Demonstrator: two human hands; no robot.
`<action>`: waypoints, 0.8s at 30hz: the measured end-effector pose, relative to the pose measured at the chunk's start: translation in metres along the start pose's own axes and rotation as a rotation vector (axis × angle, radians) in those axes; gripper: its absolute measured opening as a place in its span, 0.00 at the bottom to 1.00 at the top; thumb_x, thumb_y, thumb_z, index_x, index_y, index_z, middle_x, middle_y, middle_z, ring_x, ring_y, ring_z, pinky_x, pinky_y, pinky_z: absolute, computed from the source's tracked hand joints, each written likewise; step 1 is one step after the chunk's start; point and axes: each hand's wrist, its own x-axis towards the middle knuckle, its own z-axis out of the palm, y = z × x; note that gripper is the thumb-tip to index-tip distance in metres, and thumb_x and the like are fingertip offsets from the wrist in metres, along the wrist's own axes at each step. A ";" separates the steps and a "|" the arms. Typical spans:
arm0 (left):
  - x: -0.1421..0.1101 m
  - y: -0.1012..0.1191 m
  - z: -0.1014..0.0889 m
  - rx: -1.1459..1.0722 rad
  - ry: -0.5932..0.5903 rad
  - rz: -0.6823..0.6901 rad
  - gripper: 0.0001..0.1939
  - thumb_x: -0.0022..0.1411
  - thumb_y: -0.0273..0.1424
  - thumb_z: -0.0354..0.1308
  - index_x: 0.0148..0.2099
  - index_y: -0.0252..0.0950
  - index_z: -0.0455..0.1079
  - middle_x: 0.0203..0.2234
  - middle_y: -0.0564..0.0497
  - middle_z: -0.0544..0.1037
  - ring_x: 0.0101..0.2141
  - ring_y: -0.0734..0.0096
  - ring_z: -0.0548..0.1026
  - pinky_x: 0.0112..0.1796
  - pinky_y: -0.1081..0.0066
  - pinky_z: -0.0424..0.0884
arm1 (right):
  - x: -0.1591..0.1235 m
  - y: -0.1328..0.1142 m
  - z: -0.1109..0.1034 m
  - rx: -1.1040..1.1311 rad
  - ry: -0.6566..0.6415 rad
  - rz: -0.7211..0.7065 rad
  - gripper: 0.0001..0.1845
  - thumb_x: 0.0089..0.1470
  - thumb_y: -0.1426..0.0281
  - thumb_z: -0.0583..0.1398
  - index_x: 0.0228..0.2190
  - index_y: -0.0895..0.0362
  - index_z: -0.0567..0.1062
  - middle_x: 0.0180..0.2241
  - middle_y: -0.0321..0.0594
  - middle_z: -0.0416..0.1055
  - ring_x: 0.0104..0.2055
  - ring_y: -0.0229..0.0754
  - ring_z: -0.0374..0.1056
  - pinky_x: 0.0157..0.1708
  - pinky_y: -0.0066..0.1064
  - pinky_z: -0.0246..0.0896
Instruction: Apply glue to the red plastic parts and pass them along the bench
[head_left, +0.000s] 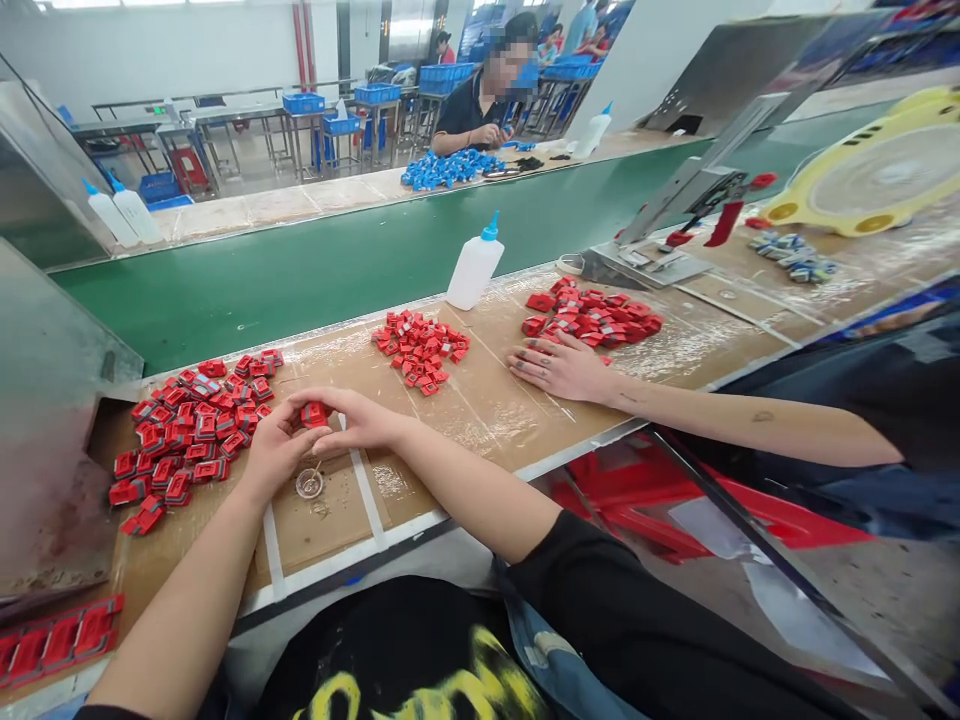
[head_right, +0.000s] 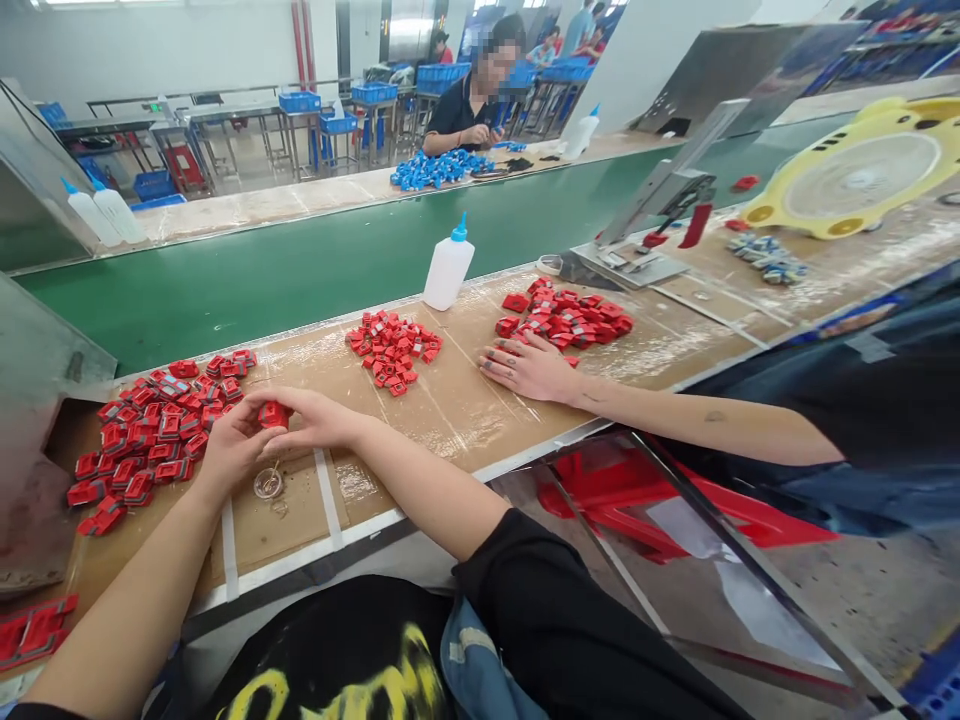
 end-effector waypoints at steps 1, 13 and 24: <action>0.001 -0.001 -0.001 0.019 0.011 0.016 0.24 0.55 0.39 0.72 0.52 0.36 0.75 0.44 0.45 0.81 0.43 0.60 0.80 0.46 0.63 0.76 | 0.002 0.001 0.002 -0.037 0.018 -0.009 0.37 0.57 0.59 0.68 0.64 0.54 0.65 0.61 0.50 0.69 0.62 0.47 0.67 0.62 0.41 0.63; 0.010 0.029 0.013 0.150 -0.151 -0.088 0.23 0.61 0.47 0.64 0.51 0.37 0.76 0.43 0.46 0.83 0.44 0.56 0.80 0.48 0.59 0.74 | -0.020 -0.022 -0.018 -0.559 0.023 -0.092 0.22 0.63 0.60 0.62 0.55 0.57 0.72 0.56 0.52 0.70 0.57 0.48 0.69 0.55 0.41 0.68; 0.057 0.032 -0.053 1.601 -0.051 0.001 0.15 0.61 0.39 0.60 0.45 0.34 0.74 0.44 0.30 0.81 0.50 0.36 0.73 0.48 0.46 0.66 | -0.171 -0.052 -0.101 -1.159 0.493 0.574 0.21 0.63 0.57 0.60 0.50 0.58 0.78 0.51 0.57 0.74 0.54 0.59 0.68 0.53 0.50 0.60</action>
